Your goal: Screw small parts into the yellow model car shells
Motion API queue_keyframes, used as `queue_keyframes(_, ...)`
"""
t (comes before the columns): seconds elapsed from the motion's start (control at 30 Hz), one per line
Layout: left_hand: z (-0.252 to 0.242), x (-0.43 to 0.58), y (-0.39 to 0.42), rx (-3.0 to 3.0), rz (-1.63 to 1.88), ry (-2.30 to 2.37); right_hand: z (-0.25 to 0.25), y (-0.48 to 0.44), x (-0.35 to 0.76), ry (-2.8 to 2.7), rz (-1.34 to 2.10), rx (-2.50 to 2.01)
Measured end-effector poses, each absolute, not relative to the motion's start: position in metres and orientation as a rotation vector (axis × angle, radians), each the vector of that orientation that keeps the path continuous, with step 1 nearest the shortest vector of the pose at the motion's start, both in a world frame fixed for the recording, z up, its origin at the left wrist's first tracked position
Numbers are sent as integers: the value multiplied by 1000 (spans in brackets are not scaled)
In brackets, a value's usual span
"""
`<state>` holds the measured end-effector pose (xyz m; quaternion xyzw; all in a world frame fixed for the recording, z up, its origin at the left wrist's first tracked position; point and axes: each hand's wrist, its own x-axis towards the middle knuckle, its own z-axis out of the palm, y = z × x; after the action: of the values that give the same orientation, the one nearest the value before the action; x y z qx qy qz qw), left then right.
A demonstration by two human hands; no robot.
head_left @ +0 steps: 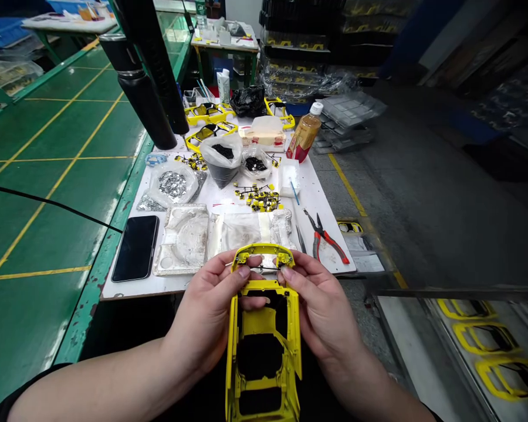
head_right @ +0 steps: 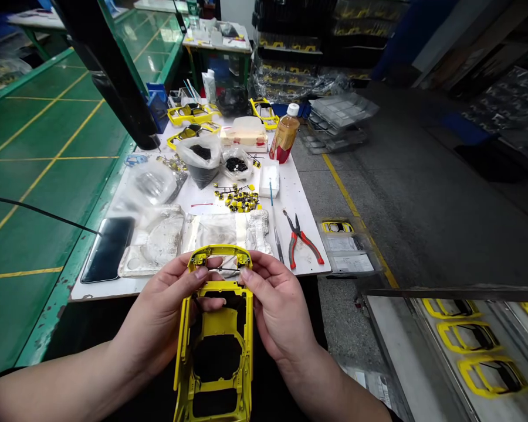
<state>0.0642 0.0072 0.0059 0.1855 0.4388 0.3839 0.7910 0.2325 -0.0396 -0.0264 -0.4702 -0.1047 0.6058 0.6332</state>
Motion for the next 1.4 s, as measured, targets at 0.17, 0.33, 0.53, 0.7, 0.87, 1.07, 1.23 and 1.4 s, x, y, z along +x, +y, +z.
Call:
queue_keyframes(0.17, 4, 65, 8, 404, 839, 962, -27, -37, 231, -256, 1369, -1090)
queue_keyframes(0.33, 5, 64, 9, 415, 859, 948, -26, -35, 231, -268, 1375, -1041)
queue_keyframes(0.53, 5, 66, 10, 377, 875, 938, -28, -33, 230, -243, 1389, -1039)
queue_keyframes(0.7, 1, 67, 11, 354, 882, 947, -29, -32, 230, -235, 1380, -1031)
queue_keyframes(0.87, -2, 67, 12, 361, 890, 966, -27, -29, 231, -182, 1413, -1027)
queue_keyframes(1.07, -4, 67, 13, 371, 892, 965, -26, -25, 232, -153, 1510, -957)
queue_keyframes(1.23, -4, 68, 14, 353, 862, 969, -29, -27, 232, -139, 1498, -964)
queue_keyframes(1.4, -6, 68, 15, 347, 867, 976, -31, -27, 232, -121, 1475, -990)
